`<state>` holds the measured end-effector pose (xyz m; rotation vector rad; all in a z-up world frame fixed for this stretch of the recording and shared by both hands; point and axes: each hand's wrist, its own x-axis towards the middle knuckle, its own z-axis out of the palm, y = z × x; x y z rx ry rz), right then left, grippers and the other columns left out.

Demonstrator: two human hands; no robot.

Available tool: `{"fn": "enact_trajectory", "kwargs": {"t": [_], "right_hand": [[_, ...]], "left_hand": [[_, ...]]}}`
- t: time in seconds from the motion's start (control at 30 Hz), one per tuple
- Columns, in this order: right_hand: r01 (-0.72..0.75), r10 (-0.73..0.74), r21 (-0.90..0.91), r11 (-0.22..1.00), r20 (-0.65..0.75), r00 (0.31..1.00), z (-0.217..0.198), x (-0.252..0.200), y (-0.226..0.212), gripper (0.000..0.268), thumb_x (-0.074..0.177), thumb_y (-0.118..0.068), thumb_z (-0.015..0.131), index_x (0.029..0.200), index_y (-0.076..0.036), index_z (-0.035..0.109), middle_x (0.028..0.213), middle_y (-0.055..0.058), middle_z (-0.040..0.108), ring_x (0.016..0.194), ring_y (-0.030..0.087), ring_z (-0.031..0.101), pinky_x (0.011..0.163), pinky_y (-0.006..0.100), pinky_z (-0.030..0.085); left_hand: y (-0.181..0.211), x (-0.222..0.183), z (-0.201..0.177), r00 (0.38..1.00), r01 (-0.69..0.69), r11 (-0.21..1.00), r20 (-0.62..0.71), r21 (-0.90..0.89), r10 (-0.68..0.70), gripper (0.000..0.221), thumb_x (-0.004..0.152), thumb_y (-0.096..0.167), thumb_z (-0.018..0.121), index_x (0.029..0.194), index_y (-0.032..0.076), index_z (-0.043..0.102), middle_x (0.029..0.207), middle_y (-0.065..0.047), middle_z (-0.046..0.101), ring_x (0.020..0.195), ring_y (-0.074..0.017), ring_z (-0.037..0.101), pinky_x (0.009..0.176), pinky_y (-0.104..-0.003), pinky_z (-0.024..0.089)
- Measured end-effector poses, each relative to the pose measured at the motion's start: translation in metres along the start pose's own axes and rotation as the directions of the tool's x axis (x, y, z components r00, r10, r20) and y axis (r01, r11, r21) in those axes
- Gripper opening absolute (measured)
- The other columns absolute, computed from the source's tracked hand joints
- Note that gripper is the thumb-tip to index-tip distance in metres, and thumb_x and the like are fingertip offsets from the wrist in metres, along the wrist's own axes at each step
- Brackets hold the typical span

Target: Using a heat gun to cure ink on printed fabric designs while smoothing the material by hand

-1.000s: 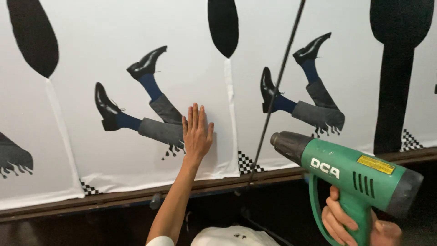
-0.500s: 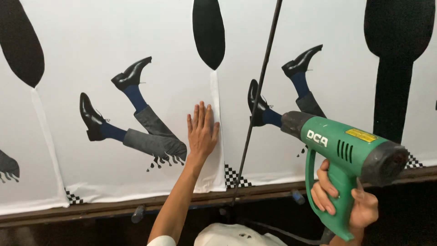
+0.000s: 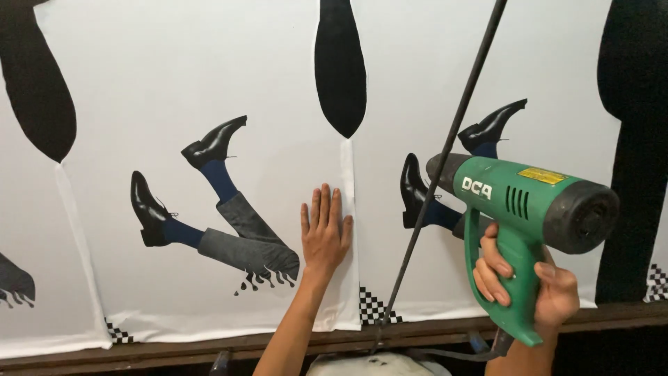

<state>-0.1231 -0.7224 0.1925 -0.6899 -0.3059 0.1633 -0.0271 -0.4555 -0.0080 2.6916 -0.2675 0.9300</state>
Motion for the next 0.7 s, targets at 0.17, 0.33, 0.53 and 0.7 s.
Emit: {"fn": "enact_trajectory", "kwargs": {"t": [0.17, 0.33, 0.53, 0.7], "right_hand": [[-0.026, 0.026, -0.022, 0.999, 0.005, 1.000, -0.010, 0.015, -0.002, 0.054, 0.094, -0.025, 0.068, 0.128, 0.009, 0.047, 0.082, 0.007, 0.047, 0.050, 0.015, 0.048, 0.048, 0.031, 0.040], [-0.042, 0.042, -0.051, 0.998, -0.009, 0.999, -0.017, 0.023, -0.006, 0.052, 0.094, -0.025, 0.070, 0.127, 0.009, 0.050, 0.081, 0.006, 0.049, 0.049, 0.015, 0.049, 0.047, 0.030, 0.040], [-0.063, 0.063, 0.004, 0.998, -0.033, 0.997, -0.031, 0.020, -0.009, 0.055, 0.092, -0.026, 0.070, 0.128, 0.011, 0.049, 0.080, 0.006, 0.049, 0.049, 0.015, 0.049, 0.048, 0.031, 0.040], [-0.060, 0.059, -0.072, 0.996, -0.012, 0.998, -0.034, 0.024, -0.013, 0.055, 0.091, -0.027, 0.069, 0.127, 0.009, 0.049, 0.080, 0.006, 0.047, 0.048, 0.015, 0.048, 0.046, 0.030, 0.038]], "left_hand": [[0.000, 0.000, 0.005, 1.000, 0.011, 1.000, 0.014, -0.009, -0.011, 0.057, 0.106, 0.035, 0.052, 0.157, 0.011, 0.044, 0.165, -0.011, 0.038, 0.155, -0.0262, 0.034, 0.127, -0.047, 0.023], [0.000, 0.001, 0.005, 1.000, 0.010, 1.000, 0.002, 0.013, -0.010, 0.057, 0.105, 0.034, 0.054, 0.157, 0.012, 0.044, 0.164, -0.012, 0.040, 0.154, -0.0266, 0.037, 0.126, -0.048, 0.025], [0.002, 0.003, 0.004, 1.000, 0.015, 1.000, -0.016, 0.026, -0.015, 0.055, 0.105, 0.034, 0.053, 0.156, 0.012, 0.047, 0.162, -0.012, 0.043, 0.152, -0.0265, 0.039, 0.126, -0.047, 0.026], [0.002, 0.000, 0.007, 1.000, 0.015, 0.999, -0.017, 0.030, -0.014, 0.056, 0.106, 0.034, 0.053, 0.156, 0.012, 0.046, 0.163, -0.011, 0.041, 0.153, -0.0265, 0.038, 0.127, -0.048, 0.025]]}}
